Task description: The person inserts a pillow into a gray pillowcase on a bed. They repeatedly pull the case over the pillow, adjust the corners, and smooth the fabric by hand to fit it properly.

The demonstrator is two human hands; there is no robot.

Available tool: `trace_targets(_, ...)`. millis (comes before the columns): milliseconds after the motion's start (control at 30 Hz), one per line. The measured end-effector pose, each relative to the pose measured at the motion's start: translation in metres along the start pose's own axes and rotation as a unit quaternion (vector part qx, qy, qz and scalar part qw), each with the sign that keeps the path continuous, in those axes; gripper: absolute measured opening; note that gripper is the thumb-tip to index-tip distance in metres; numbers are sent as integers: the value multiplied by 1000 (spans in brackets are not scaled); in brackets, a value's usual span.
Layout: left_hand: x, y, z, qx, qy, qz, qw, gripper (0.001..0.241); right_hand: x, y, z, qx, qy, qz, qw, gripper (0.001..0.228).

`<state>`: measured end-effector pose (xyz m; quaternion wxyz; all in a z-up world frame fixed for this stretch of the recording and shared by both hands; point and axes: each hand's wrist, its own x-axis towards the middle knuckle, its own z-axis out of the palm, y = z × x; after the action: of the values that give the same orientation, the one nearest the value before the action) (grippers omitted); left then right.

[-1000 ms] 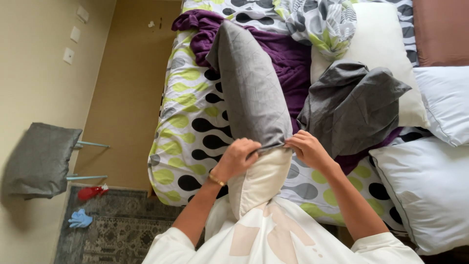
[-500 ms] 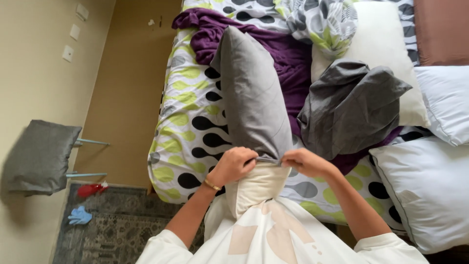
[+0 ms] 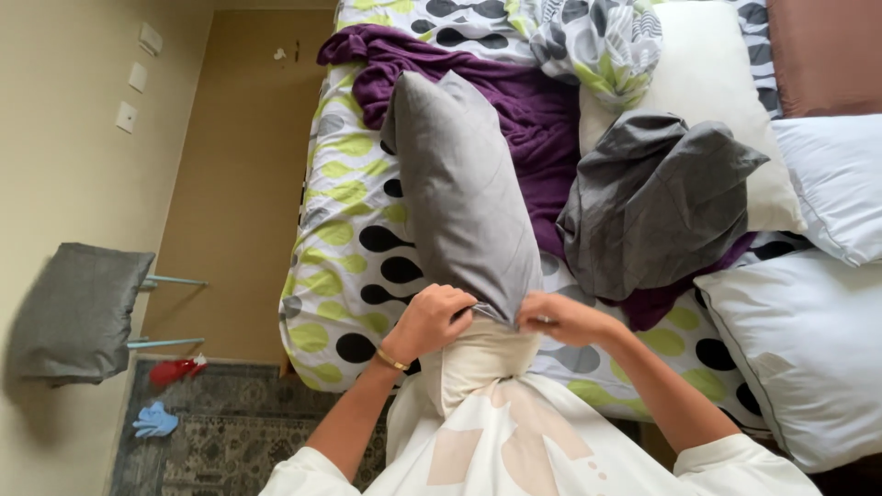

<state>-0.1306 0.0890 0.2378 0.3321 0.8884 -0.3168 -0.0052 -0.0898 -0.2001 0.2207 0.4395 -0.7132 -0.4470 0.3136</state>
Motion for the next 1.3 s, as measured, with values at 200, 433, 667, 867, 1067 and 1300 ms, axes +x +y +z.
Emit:
trace_targets(200, -32, -5, 43, -282, -163, 15, 945, 22, 0, -5, 5, -114, 170, -31, 978, 14)
trace_targets(433, -4, -17, 11, -136, -57, -14, 989, 18, -17, 32, 31, -74, 249, 39, 965, 9)
trace_targets(667, -18, -16, 18, -63, -67, -17, 996, 16, -11, 20, 29, 75, 87, 97, 989, 11)
trace_targets(867, -29, 10, 17, -272, -170, -42, 946, 17, -9, 32, 30, -84, 200, 70, 974, 10)
trace_targets(1067, -16, -19, 6, -62, -128, -23, 990, 9, -8, 27, 61, 23, 58, 62, 996, 9)
trace_targets(1300, -13, -60, 27, -124, 127, -216, 960, 30, -10, 89, 27, 129, 263, 100, 951, 15)
